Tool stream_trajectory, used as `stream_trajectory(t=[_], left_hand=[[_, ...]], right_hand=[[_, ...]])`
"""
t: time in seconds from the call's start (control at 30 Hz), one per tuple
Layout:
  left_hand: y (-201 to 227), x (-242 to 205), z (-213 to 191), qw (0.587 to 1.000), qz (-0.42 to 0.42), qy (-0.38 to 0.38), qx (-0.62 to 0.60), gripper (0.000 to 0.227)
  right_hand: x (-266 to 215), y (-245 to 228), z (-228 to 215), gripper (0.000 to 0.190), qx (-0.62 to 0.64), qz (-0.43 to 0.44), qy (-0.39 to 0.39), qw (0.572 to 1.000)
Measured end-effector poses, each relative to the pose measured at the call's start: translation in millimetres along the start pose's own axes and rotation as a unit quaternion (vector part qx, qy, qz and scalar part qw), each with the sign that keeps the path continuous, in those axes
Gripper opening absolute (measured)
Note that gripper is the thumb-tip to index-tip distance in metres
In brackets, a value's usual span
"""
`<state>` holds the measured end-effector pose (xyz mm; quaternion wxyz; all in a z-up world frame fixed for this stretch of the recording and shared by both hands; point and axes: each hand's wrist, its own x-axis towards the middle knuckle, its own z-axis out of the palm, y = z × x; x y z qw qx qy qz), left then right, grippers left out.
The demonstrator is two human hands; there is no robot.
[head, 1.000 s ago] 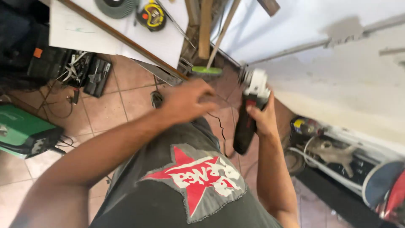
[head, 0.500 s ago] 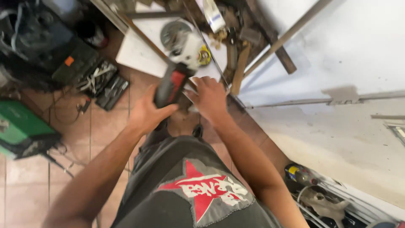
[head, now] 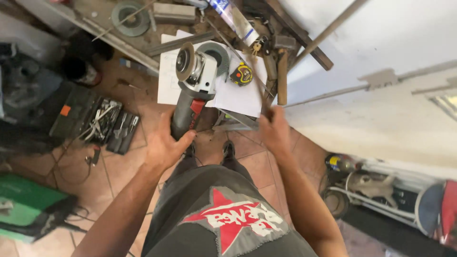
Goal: Measuring, cutting with an angle grinder, and welding metal bars to construct a frame.
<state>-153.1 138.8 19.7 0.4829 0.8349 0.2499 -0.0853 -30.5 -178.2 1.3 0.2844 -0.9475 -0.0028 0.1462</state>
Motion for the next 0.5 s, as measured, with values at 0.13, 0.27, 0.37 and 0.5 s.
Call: stream_trajectory(t=[0.13, 0.27, 0.37, 0.5], left_hand=[[41.1, 44.3, 8.0, 0.991, 0.106, -0.013, 0.086, 0.085], [75.2, 113.3, 40.9, 0.951, 0.244, 0.030, 0.190, 0.083], [87.8, 158.3, 79.1, 0.899, 0.305, 0.083, 0.302, 0.085], [90.3, 197.9, 113.1, 0.854, 0.368, 0.130, 0.345, 0.089]], right_hand=[[-74.4, 72.9, -25.6, 0.038, 0.140, 0.066, 0.213, 0.965], [-148.7, 101.0, -24.8, 0.028, 0.211, 0.093, 0.343, 0.910], [-186.9, 127.5, -2.4, 0.020, 0.318, 0.122, 0.368, 0.865], [-234.7, 129.1, 1.9, 0.016, 0.359, 0.162, 0.402, 0.827]])
